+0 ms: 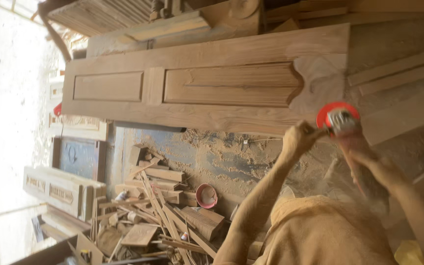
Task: The person uses a red angle grinder with a sanding disc to smooth the surface of a wooden door. They move the tool across the flat panels and carved edges of the door, generating sawdust.
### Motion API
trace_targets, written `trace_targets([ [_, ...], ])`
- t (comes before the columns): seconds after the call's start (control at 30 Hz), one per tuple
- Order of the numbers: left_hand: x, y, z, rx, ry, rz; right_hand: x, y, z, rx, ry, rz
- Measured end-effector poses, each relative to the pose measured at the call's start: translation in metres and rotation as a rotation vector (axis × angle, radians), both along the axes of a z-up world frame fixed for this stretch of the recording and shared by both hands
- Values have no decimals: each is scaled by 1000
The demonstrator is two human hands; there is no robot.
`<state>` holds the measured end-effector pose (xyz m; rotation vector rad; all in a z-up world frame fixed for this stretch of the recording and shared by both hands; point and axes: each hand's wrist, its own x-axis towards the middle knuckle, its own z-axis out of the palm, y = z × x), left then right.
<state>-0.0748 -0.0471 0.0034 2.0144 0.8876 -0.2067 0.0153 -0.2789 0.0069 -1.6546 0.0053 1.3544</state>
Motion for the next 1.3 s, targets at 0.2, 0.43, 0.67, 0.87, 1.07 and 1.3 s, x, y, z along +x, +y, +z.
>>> trace_targets([
  [0.2, -111, 38, 49, 207, -291, 173, -84, 49, 9, -10, -119, 122],
  [0.43, -202, 166, 86, 187, -486, 502, -130, 211, 40, 260, -140, 311],
  [0.67, -217, 292, 79, 280, -680, 701, -129, 369, 86, 294, -212, 433],
  [0.87, -173, 410, 65, 313, -545, 809, -70, 503, 99, 254, -301, 525],
  [1.07, -132, 509, 52, 362, -509, 818, -21, 604, 60, 240, -338, 524],
  [1.3, -83, 530, 31, 293, -530, 736, 22, 612, 34, 134, -256, 424],
])
